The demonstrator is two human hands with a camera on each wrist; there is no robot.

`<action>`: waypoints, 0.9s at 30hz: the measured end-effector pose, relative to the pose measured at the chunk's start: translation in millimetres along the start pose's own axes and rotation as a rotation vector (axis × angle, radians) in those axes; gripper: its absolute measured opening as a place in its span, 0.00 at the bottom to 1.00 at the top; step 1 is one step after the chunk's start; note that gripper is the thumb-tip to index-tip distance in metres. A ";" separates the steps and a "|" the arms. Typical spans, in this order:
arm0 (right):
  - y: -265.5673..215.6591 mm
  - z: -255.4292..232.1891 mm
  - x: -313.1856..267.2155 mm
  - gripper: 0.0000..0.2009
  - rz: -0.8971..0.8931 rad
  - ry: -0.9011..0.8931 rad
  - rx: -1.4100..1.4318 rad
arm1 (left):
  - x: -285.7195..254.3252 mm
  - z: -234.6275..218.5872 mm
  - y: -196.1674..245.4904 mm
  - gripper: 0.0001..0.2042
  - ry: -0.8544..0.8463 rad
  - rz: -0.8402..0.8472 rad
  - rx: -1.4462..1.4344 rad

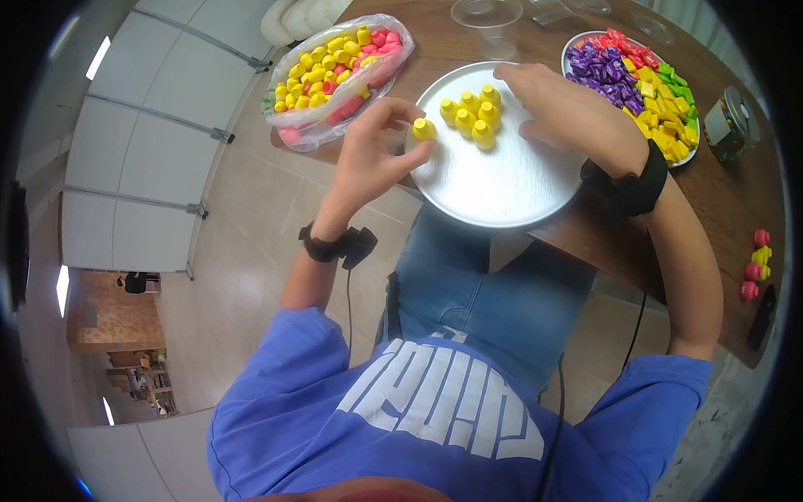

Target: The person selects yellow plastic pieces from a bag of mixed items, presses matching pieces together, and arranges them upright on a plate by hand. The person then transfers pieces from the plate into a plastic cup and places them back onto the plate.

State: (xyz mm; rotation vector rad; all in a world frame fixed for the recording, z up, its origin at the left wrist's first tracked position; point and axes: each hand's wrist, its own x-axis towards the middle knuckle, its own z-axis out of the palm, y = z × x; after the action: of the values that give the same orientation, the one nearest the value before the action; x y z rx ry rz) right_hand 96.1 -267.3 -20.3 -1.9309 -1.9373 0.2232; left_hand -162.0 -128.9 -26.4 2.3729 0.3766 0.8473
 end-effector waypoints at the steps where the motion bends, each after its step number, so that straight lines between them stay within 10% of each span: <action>1: -0.2 -0.4 -0.4 0.34 0.002 0.000 0.000 | 0.7 1.8 5.1 0.17 0.004 -0.003 0.033; 27: -1.0 -0.7 -1.6 0.34 -0.013 0.014 -0.009 | -5.9 21.9 15.0 0.22 -0.053 -0.022 0.151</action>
State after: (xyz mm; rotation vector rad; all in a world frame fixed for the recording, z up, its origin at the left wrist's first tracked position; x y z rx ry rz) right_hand 95.4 -269.1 -19.5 -1.9197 -1.9443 0.1973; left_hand -151.3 -152.8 -33.9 2.5200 0.4591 0.7683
